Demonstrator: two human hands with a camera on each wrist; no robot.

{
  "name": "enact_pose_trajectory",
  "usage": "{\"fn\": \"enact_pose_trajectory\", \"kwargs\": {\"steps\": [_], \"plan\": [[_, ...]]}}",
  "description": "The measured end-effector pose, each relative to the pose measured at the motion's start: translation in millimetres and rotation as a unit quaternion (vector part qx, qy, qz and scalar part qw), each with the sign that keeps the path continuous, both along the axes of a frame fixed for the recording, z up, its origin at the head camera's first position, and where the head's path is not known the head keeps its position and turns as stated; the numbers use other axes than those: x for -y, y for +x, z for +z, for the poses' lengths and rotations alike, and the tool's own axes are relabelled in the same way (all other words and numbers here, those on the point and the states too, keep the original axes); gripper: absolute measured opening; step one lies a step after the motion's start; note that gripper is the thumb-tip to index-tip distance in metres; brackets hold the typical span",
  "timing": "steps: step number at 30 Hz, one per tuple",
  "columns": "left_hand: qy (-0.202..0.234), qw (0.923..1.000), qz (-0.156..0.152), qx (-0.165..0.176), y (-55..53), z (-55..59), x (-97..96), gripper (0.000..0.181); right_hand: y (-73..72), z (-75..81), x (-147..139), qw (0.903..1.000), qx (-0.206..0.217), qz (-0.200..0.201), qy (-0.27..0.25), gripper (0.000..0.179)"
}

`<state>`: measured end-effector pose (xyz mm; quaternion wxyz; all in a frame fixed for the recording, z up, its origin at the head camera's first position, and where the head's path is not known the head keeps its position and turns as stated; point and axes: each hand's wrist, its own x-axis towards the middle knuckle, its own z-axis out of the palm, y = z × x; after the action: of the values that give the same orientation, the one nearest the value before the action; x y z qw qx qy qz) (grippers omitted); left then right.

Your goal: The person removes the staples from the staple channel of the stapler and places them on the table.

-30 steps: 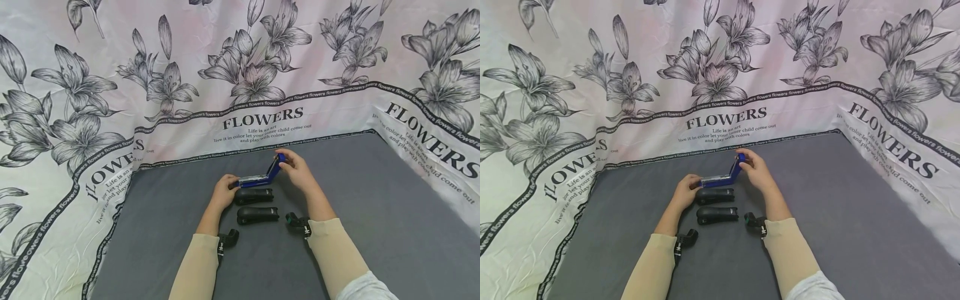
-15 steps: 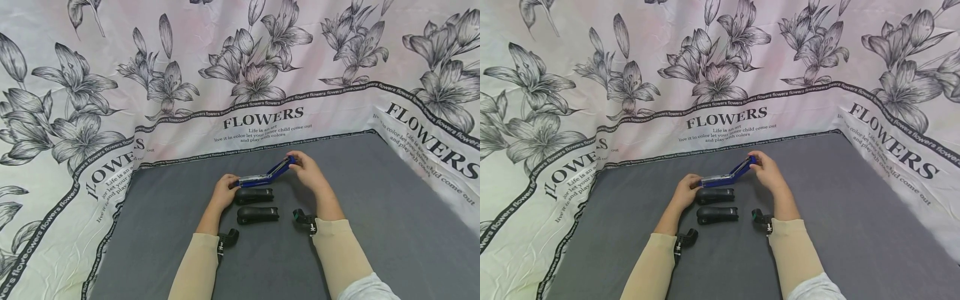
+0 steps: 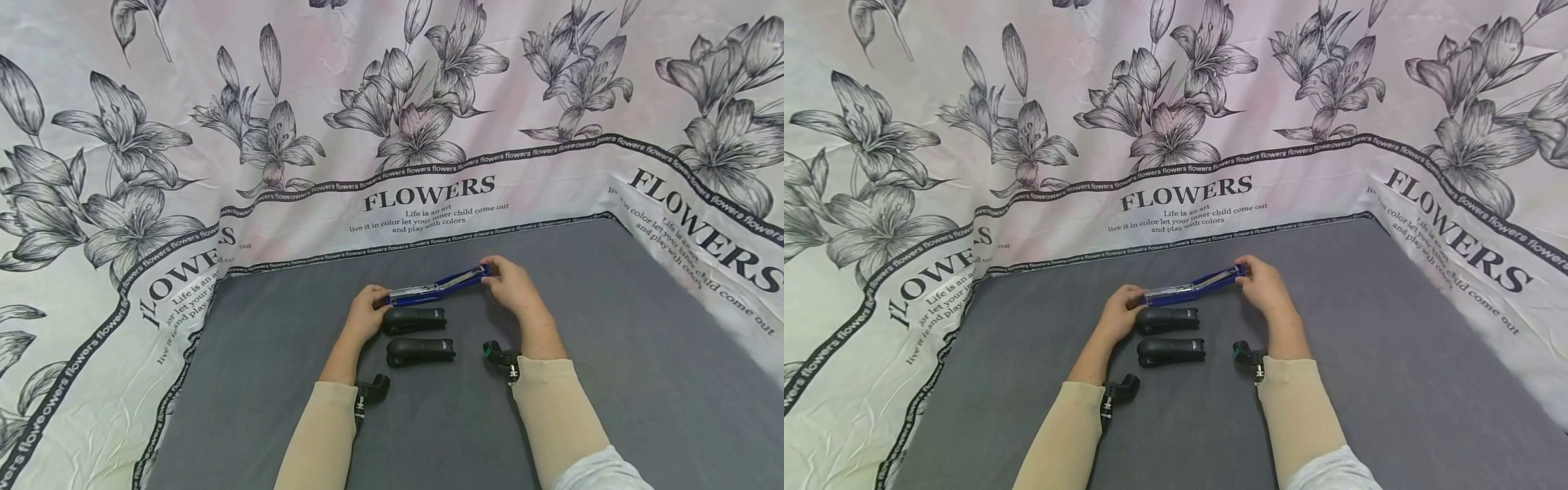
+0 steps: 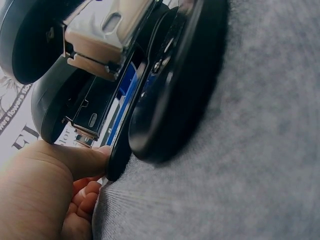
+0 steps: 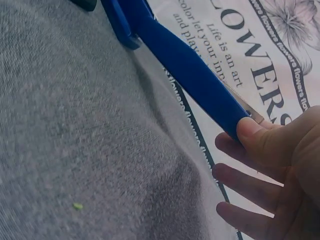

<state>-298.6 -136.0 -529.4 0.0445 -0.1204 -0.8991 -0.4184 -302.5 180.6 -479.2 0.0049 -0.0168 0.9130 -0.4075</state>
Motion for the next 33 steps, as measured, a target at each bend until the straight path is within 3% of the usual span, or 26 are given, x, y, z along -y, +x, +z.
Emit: {"fn": "enact_pose_trajectory", "kwargs": {"steps": [10, 16, 20, 33], "plan": [[-0.008, 0.9999, -0.002, -0.007, -0.7, 0.1, 4.5, 0.034, 0.4, 4.9, 2.4, 0.9995, 0.007, 0.007, 0.030, 0.040], [-0.016, 0.9999, -0.004, -0.006, -0.4, 2.4, 7.0, 0.033, 3.6, 20.9, 10.0, 0.9965, 0.009, 0.029, 0.078, 0.059], [-0.025, 0.9997, -0.007, 0.003, -1.1, 2.7, 6.5, 0.034, 6.7, 33.0, 17.7, 0.9938, -0.002, 0.020, 0.109, 0.066], [-0.017, 0.9998, -0.010, 0.006, -0.7, 3.5, 3.0, 0.034, 4.6, 55.0, 33.3, 0.9950, -0.069, 0.022, 0.069, 0.054]]}}
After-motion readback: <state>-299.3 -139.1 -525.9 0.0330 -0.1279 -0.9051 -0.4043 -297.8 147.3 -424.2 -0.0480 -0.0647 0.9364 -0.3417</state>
